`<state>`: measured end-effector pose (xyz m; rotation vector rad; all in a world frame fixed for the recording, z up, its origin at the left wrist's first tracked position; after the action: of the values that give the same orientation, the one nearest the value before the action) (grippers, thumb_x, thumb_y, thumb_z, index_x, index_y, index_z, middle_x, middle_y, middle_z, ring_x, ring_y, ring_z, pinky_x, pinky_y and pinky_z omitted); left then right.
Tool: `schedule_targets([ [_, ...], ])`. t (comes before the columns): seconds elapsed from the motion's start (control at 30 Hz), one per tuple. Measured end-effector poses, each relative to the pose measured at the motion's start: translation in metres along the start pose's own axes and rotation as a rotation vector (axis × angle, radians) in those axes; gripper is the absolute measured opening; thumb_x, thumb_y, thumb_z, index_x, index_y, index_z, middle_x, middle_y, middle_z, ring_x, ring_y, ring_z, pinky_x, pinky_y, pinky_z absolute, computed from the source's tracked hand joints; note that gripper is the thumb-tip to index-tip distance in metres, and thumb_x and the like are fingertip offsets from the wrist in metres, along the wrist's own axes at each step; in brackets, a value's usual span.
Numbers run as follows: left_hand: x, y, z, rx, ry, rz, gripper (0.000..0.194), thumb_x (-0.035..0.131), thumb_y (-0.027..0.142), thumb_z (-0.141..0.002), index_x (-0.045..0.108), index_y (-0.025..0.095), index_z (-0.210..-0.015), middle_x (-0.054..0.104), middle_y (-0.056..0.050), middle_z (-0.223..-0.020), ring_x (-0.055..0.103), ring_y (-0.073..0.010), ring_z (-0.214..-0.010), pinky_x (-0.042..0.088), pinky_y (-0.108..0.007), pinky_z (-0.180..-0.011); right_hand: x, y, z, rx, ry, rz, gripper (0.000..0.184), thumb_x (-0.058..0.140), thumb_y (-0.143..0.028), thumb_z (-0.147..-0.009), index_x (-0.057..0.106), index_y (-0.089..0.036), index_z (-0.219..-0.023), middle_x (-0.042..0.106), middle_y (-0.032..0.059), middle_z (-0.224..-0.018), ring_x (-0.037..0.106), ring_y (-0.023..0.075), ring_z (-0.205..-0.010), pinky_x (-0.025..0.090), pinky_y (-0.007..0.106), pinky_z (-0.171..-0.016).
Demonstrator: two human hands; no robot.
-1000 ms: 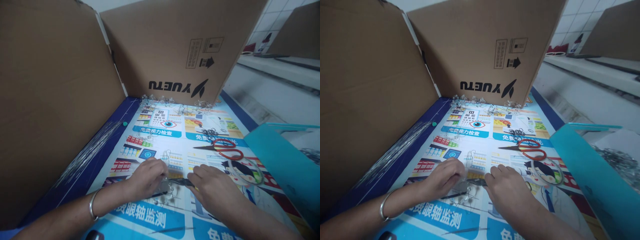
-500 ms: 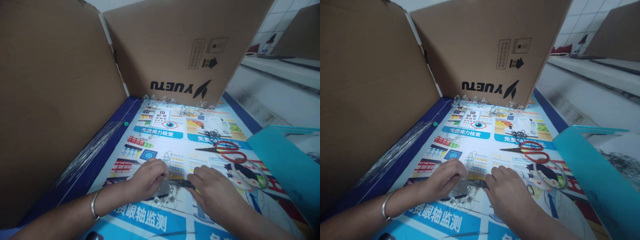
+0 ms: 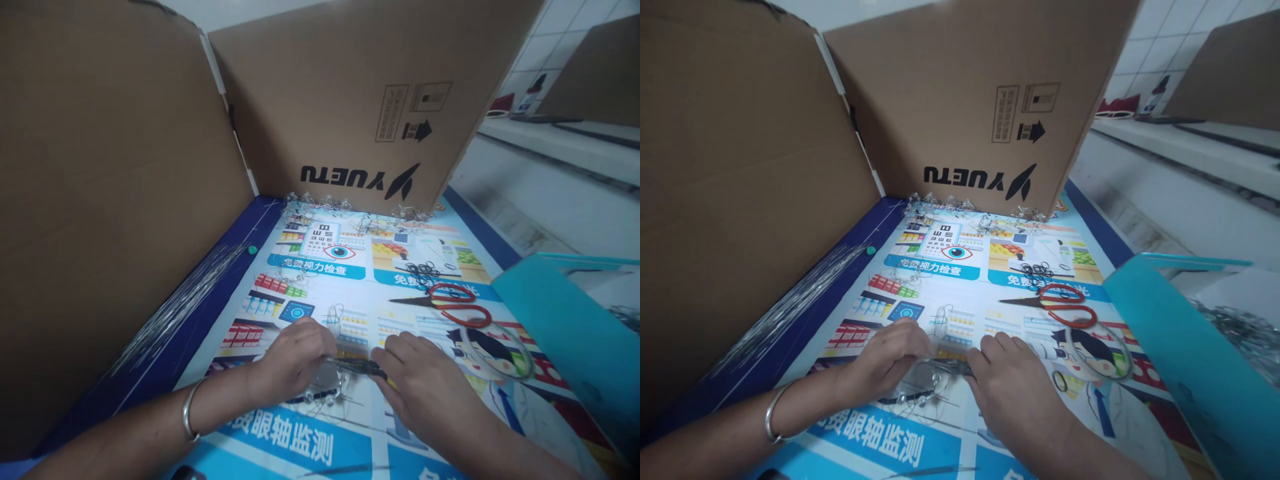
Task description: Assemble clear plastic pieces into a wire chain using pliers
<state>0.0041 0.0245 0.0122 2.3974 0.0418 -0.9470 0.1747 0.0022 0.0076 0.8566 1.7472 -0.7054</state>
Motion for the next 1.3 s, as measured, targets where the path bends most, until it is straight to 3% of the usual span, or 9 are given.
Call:
schedule_targets([
  [0.37,-0.0046,-0.0017,-0.0045,-0.105,0.023,0.059,0.016,0.04,0.006,-0.086,0.053,0.017,-0.087,0.063,-0.005,-0.077,0.058,-0.0152,-0.073,0.044,-0.028,-0.071,0.0031,-0.0023,0.0,-0.003,0.052,0.068,0.007,0.062,-0.019,-0.071,0.06,-0.02,-0.077,0.056,0.0032,-0.071,0.045,0.0196,-0.069,0.027,0.031,-0.064],
  [0.83,-0.0037,-0.0036,-0.003,-0.156,0.07,0.097,0.015,0.041,0.007,-0.086,0.051,0.017,-0.083,0.061,-0.005,-0.077,0.056,-0.0153,-0.074,0.044,-0.029,-0.071,0.0022,-0.0043,0.0004,0.006,0.064,0.125,0.006,0.054,-0.018,-0.076,0.06,-0.019,-0.079,0.054,0.0041,-0.071,0.045,0.0188,-0.07,0.026,0.032,-0.064],
  [1.3,-0.0029,-0.0042,-0.0024,-0.149,0.067,0.143,0.014,0.043,0.007,-0.086,0.05,0.017,-0.082,0.061,-0.004,-0.076,0.057,-0.014,-0.072,0.044,-0.027,-0.069,0.001,-0.0047,0.0007,0.034,0.064,0.075,0.003,0.061,-0.019,-0.072,0.06,-0.021,-0.074,0.054,0.0026,-0.069,0.044,0.0193,-0.067,0.024,0.031,-0.062],
])
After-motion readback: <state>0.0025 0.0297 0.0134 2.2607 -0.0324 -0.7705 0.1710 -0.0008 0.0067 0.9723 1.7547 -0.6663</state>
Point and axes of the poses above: each hand's wrist, its own z-axis away from the middle knuckle, its own x-axis out of the palm, y = z × x, the point moved 5 cm from there along -z, towards the middle knuckle
